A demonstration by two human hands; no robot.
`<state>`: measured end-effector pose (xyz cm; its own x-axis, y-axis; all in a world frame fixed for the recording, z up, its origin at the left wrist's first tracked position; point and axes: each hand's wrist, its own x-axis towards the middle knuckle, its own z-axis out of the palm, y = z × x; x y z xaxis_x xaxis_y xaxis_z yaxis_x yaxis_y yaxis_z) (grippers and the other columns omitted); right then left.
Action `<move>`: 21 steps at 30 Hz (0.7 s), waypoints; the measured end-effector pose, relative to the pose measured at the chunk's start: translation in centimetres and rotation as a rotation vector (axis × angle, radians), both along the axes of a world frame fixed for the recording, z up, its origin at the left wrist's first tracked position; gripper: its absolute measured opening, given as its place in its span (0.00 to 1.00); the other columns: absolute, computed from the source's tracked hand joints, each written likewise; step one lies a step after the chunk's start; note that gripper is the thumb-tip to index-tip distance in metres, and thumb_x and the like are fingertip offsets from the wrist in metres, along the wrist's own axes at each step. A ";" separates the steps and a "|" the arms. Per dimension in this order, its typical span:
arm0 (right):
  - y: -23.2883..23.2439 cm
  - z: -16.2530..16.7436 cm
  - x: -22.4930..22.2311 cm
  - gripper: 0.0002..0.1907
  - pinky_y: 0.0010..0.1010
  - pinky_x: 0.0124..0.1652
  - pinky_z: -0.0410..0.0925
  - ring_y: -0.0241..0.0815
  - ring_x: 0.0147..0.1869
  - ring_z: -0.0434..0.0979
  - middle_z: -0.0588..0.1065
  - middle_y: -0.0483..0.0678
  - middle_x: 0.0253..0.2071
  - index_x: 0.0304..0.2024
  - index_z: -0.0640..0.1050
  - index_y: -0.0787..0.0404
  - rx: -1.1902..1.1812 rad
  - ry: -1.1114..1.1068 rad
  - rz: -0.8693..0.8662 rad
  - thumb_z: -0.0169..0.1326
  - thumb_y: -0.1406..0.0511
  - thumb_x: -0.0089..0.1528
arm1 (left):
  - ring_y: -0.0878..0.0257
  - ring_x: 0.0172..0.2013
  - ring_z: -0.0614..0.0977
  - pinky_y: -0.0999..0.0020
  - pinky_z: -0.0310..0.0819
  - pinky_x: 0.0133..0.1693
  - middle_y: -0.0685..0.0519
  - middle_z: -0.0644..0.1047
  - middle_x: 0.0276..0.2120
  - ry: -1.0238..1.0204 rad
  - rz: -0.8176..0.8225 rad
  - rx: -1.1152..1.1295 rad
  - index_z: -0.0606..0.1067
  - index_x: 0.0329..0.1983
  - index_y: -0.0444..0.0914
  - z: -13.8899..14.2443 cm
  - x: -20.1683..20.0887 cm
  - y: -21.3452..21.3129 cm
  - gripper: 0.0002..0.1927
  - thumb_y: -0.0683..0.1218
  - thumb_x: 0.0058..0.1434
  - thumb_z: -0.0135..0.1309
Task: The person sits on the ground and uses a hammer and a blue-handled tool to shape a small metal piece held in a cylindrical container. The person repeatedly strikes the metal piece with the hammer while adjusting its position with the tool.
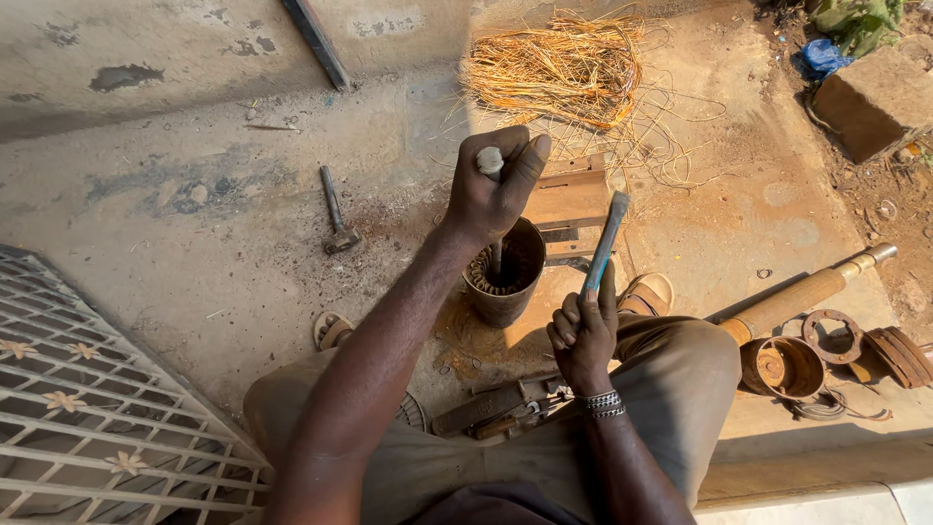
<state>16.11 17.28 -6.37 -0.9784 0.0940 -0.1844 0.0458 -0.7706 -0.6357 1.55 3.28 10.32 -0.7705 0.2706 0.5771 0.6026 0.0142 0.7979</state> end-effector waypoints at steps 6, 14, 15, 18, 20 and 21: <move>-1.8 -0.8 0.5 0.34 0.20 0.18 0.54 0.28 0.19 0.54 0.58 0.39 0.23 0.80 0.51 0.41 0.270 0.019 0.466 0.42 0.64 0.73 | 0.73 0.22 0.55 0.69 0.48 0.25 0.63 0.55 0.18 -0.024 0.037 0.007 0.57 0.21 0.41 -3.1 0.2 0.1 0.25 0.44 0.73 0.52; -2.8 -0.4 1.0 0.34 0.22 0.16 0.57 0.29 0.17 0.56 0.61 0.40 0.23 0.78 0.46 0.37 0.159 0.009 0.175 0.39 0.63 0.72 | 0.73 0.23 0.55 0.68 0.48 0.26 0.63 0.55 0.19 0.016 0.068 0.006 0.56 0.22 0.41 -3.9 0.3 -0.6 0.25 0.42 0.73 0.53; -2.9 -0.5 0.9 0.35 0.23 0.16 0.58 0.30 0.17 0.56 0.60 0.40 0.22 0.78 0.47 0.38 0.277 0.010 0.320 0.39 0.64 0.71 | 0.73 0.23 0.55 0.69 0.49 0.26 0.63 0.55 0.19 0.023 0.063 0.026 0.56 0.22 0.41 -3.9 0.2 -0.6 0.25 0.42 0.72 0.53; -2.6 -0.9 0.6 0.35 0.22 0.16 0.57 0.29 0.18 0.57 0.61 0.40 0.23 0.80 0.49 0.42 0.269 -0.007 0.409 0.40 0.66 0.71 | 0.74 0.21 0.56 0.70 0.50 0.23 0.63 0.55 0.17 -0.052 0.026 0.054 0.57 0.21 0.42 -4.0 0.2 -0.7 0.24 0.42 0.72 0.53; -2.3 -1.1 0.3 0.35 0.21 0.17 0.57 0.29 0.19 0.57 0.62 0.40 0.24 0.80 0.49 0.43 0.196 -0.031 0.293 0.39 0.66 0.71 | 0.74 0.20 0.57 0.70 0.50 0.23 0.63 0.56 0.17 -0.076 0.019 0.064 0.57 0.21 0.42 -4.1 0.2 -0.9 0.24 0.43 0.72 0.53; -2.2 -1.2 0.2 0.35 0.21 0.18 0.57 0.29 0.18 0.58 0.62 0.40 0.24 0.79 0.48 0.42 0.185 -0.038 0.203 0.39 0.66 0.71 | 0.74 0.21 0.56 0.70 0.50 0.24 0.63 0.55 0.18 -0.051 0.027 0.068 0.57 0.21 0.42 -4.1 0.2 -0.8 0.24 0.43 0.72 0.53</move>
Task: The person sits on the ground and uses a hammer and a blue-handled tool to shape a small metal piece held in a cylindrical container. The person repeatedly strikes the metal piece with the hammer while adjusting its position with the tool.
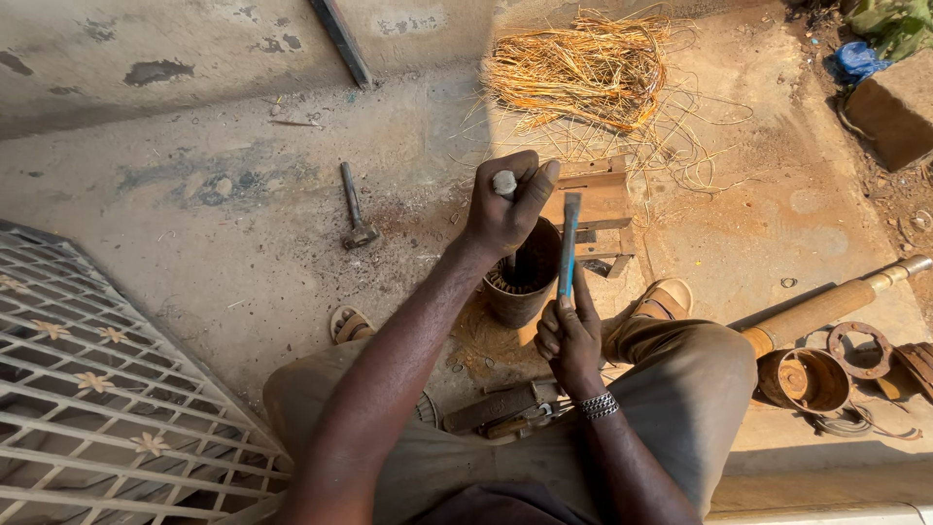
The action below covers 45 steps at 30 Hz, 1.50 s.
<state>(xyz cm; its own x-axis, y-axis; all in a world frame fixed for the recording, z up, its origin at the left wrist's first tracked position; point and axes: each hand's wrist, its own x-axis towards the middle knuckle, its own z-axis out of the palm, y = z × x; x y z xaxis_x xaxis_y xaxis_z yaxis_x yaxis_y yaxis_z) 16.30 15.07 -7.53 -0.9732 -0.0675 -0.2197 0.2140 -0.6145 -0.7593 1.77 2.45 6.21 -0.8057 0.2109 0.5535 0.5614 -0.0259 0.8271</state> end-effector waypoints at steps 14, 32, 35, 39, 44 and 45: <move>1.7 0.5 -0.1 0.35 0.21 0.19 0.54 0.29 0.19 0.54 0.59 0.40 0.23 0.79 0.49 0.40 0.021 -0.008 0.009 0.38 0.66 0.71 | 0.72 0.24 0.55 0.68 0.49 0.27 0.62 0.54 0.21 0.053 -0.015 -0.013 0.56 0.23 0.42 -0.5 -0.2 -1.6 0.25 0.46 0.72 0.55; 2.6 -0.1 0.0 0.36 0.22 0.19 0.55 0.30 0.19 0.55 0.61 0.41 0.24 0.79 0.51 0.38 -0.061 -0.159 -0.116 0.36 0.69 0.70 | 0.72 0.17 0.62 0.70 0.54 0.18 0.61 0.62 0.16 -0.254 -0.092 0.027 0.61 0.20 0.43 -7.0 -1.0 -3.0 0.22 0.48 0.70 0.53; 2.5 0.0 -0.1 0.35 0.23 0.19 0.55 0.30 0.19 0.55 0.62 0.42 0.25 0.79 0.51 0.38 -0.037 -0.190 -0.114 0.36 0.68 0.71 | 0.71 0.19 0.63 0.70 0.55 0.22 0.60 0.62 0.16 -0.209 -0.129 -0.088 0.61 0.20 0.41 -8.9 -2.1 -1.5 0.24 0.48 0.72 0.54; 2.7 -0.3 0.0 0.35 0.22 0.19 0.55 0.30 0.19 0.55 0.62 0.42 0.24 0.79 0.51 0.38 -0.051 -0.234 -0.111 0.37 0.68 0.71 | 0.70 0.21 0.65 0.68 0.58 0.25 0.60 0.63 0.18 -0.258 -0.151 -0.265 0.65 0.21 0.39 -12.4 -1.4 -0.3 0.22 0.50 0.71 0.53; 2.8 -0.6 -0.1 0.34 0.23 0.18 0.55 0.30 0.18 0.56 0.62 0.41 0.24 0.78 0.52 0.39 -0.062 -0.257 -0.125 0.38 0.67 0.71 | 0.70 0.25 0.70 0.68 0.64 0.28 0.60 0.68 0.20 -0.361 -0.159 -0.332 0.71 0.26 0.38 -14.8 -0.8 -0.6 0.19 0.52 0.72 0.51; 2.8 -0.6 -0.2 0.34 0.23 0.18 0.55 0.30 0.18 0.56 0.63 0.41 0.24 0.78 0.52 0.39 -0.071 -0.260 -0.127 0.38 0.67 0.71 | 0.70 0.24 0.68 0.67 0.61 0.28 0.60 0.66 0.19 -0.325 -0.166 -0.285 0.68 0.24 0.38 -14.8 -1.0 -0.8 0.22 0.52 0.73 0.50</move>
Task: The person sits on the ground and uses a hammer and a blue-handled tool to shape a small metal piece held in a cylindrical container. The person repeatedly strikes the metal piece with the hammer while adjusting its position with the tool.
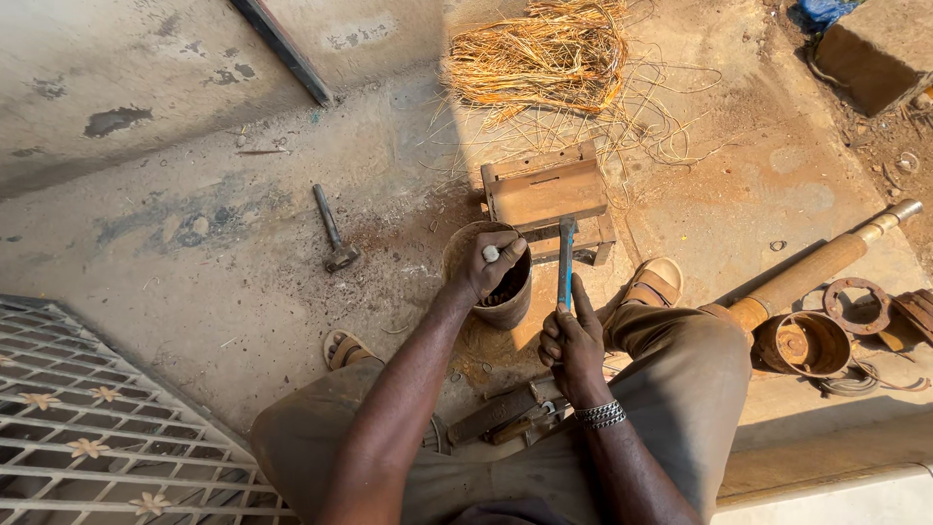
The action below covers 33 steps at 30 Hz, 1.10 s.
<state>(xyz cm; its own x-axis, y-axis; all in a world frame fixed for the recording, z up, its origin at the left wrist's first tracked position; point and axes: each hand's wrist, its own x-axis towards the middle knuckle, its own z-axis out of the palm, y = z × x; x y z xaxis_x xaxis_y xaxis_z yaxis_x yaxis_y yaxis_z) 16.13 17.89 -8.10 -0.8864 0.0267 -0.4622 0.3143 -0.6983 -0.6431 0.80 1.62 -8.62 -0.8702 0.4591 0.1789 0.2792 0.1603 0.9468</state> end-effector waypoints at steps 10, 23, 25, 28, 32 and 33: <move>0.0 0.7 0.2 0.34 0.24 0.19 0.58 0.31 0.20 0.59 0.64 0.43 0.25 0.78 0.51 0.39 0.033 -0.021 0.035 0.37 0.67 0.70 | 0.69 0.22 0.64 0.69 0.56 0.25 0.59 0.63 0.21 0.084 0.098 0.290 0.62 0.24 0.37 0.8 1.1 -1.6 0.24 0.53 0.75 0.49; 0.5 -0.4 -5.2 0.28 0.34 0.27 0.59 0.32 0.25 0.59 0.65 0.44 0.20 0.66 0.78 0.54 1.072 0.318 0.251 0.65 0.58 0.64 | 0.62 0.20 0.68 0.61 0.60 0.25 0.50 0.63 0.18 0.302 0.394 -0.130 0.64 0.25 0.36 -0.7 7.9 -1.9 0.27 0.58 0.76 0.44; 1.5 -0.2 -6.7 0.25 0.35 0.27 0.59 0.33 0.25 0.60 0.67 0.46 0.19 0.58 0.83 0.55 1.126 0.349 0.364 0.69 0.56 0.60 | 0.60 0.18 0.67 0.59 0.58 0.24 0.49 0.62 0.17 0.361 0.484 -0.156 0.64 0.24 0.36 -1.2 7.3 -1.4 0.27 0.57 0.76 0.45; 2.2 -0.2 -8.6 0.32 0.34 0.26 0.63 0.36 0.22 0.64 0.69 0.45 0.18 0.51 0.83 0.55 1.328 0.561 0.477 0.75 0.52 0.46 | 0.59 0.19 0.68 0.59 0.58 0.24 0.49 0.62 0.17 0.447 0.449 -0.046 0.63 0.23 0.36 -1.0 5.1 -1.9 0.28 0.56 0.77 0.45; 1.1 -0.8 -10.2 0.29 0.36 0.27 0.63 0.38 0.23 0.67 0.70 0.47 0.19 0.45 0.81 0.58 1.354 0.535 0.446 0.74 0.51 0.48 | 0.62 0.18 0.71 0.62 0.62 0.23 0.54 0.67 0.16 0.265 0.315 0.080 0.66 0.24 0.36 -0.3 1.7 -3.4 0.27 0.56 0.76 0.44; 0.6 -0.9 -10.1 0.28 0.36 0.27 0.64 0.38 0.24 0.68 0.71 0.47 0.20 0.42 0.81 0.59 1.385 0.589 0.412 0.75 0.51 0.48 | 0.63 0.19 0.71 0.63 0.62 0.23 0.54 0.67 0.16 0.244 0.307 0.096 0.66 0.23 0.36 -0.4 1.4 -3.8 0.27 0.56 0.76 0.45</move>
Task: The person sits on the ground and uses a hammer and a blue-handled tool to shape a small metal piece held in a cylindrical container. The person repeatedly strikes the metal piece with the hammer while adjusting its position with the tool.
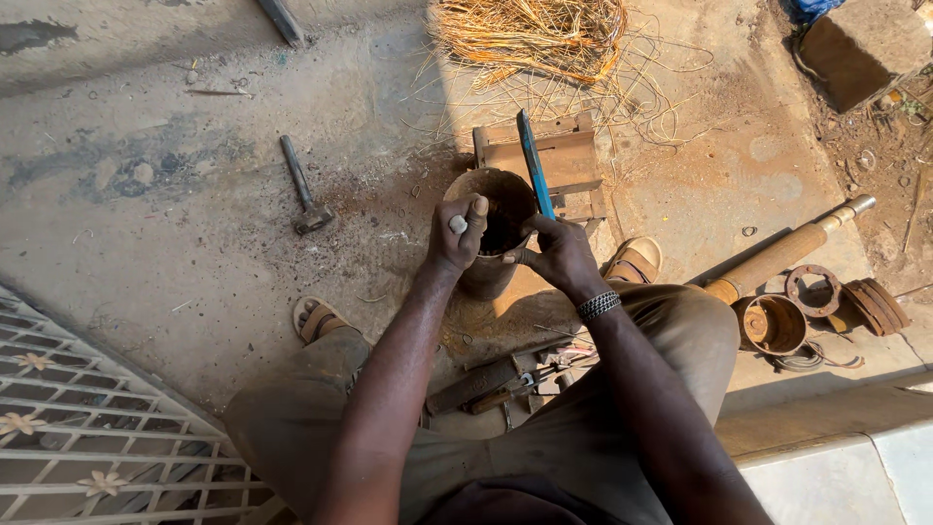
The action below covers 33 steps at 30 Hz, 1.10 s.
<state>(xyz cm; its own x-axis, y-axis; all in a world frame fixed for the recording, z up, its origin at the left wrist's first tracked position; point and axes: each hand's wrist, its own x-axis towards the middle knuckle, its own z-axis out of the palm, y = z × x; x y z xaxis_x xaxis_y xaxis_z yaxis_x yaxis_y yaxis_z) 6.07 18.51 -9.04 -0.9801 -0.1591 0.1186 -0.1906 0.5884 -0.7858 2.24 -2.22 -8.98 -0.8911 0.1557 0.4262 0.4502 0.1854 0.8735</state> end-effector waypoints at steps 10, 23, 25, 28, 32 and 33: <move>-3.4 -0.7 6.3 0.28 0.35 0.27 0.63 0.41 0.23 0.67 0.69 0.49 0.19 0.38 0.79 0.62 -0.020 0.030 -0.298 0.76 0.51 0.47 | 0.66 0.19 0.68 0.64 0.61 0.24 0.55 0.66 0.15 -0.102 -0.141 -0.052 0.66 0.21 0.36 -0.4 0.1 -0.2 0.29 0.59 0.74 0.46; -3.7 0.0 5.7 0.24 0.31 0.26 0.66 0.35 0.25 0.71 0.77 0.46 0.23 0.33 0.78 0.62 -0.257 -0.045 -0.234 0.74 0.53 0.50 | 0.70 0.23 0.71 0.70 0.68 0.25 0.59 0.68 0.19 -0.230 -0.282 -0.104 0.69 0.26 0.37 3.4 -2.1 2.0 0.28 0.63 0.73 0.46; -3.7 -0.3 5.4 0.23 0.29 0.28 0.68 0.32 0.27 0.74 0.78 0.46 0.24 0.31 0.77 0.62 -0.293 0.018 -0.196 0.74 0.54 0.49 | 0.72 0.23 0.72 0.72 0.73 0.25 0.59 0.67 0.21 -0.142 -0.270 -0.080 0.68 0.26 0.38 3.7 -1.6 3.2 0.29 0.64 0.73 0.47; -4.0 -1.0 5.0 0.24 0.27 0.28 0.70 0.30 0.27 0.76 0.78 0.44 0.23 0.30 0.75 0.62 -0.386 0.010 -0.214 0.75 0.55 0.48 | 0.71 0.22 0.71 0.70 0.65 0.24 0.59 0.66 0.20 -0.056 -0.283 -0.163 0.66 0.25 0.37 3.5 -0.7 4.7 0.29 0.63 0.74 0.47; -4.4 -2.2 4.9 0.21 0.27 0.26 0.68 0.30 0.26 0.73 0.76 0.42 0.23 0.32 0.77 0.61 -0.470 -0.185 -0.212 0.74 0.57 0.50 | 0.70 0.21 0.70 0.68 0.73 0.23 0.59 0.65 0.21 -0.164 -0.212 0.033 0.66 0.26 0.38 3.2 -1.4 5.2 0.26 0.61 0.72 0.48; -4.4 -2.4 5.0 0.20 0.28 0.25 0.66 0.30 0.25 0.71 0.75 0.43 0.22 0.32 0.77 0.63 -0.458 -0.215 -0.227 0.74 0.58 0.51 | 0.69 0.21 0.69 0.67 0.73 0.24 0.58 0.64 0.20 -0.197 -0.132 0.157 0.66 0.28 0.38 3.2 -2.0 5.2 0.25 0.60 0.72 0.49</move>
<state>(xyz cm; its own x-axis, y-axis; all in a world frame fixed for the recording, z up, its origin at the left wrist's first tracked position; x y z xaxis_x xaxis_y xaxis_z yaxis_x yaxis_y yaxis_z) 11.07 14.07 -11.48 -0.9935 0.0798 -0.0807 0.0943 0.1848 -0.9782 0.28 2.98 -5.76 -0.9355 0.2218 0.2750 0.2802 -0.0083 0.9599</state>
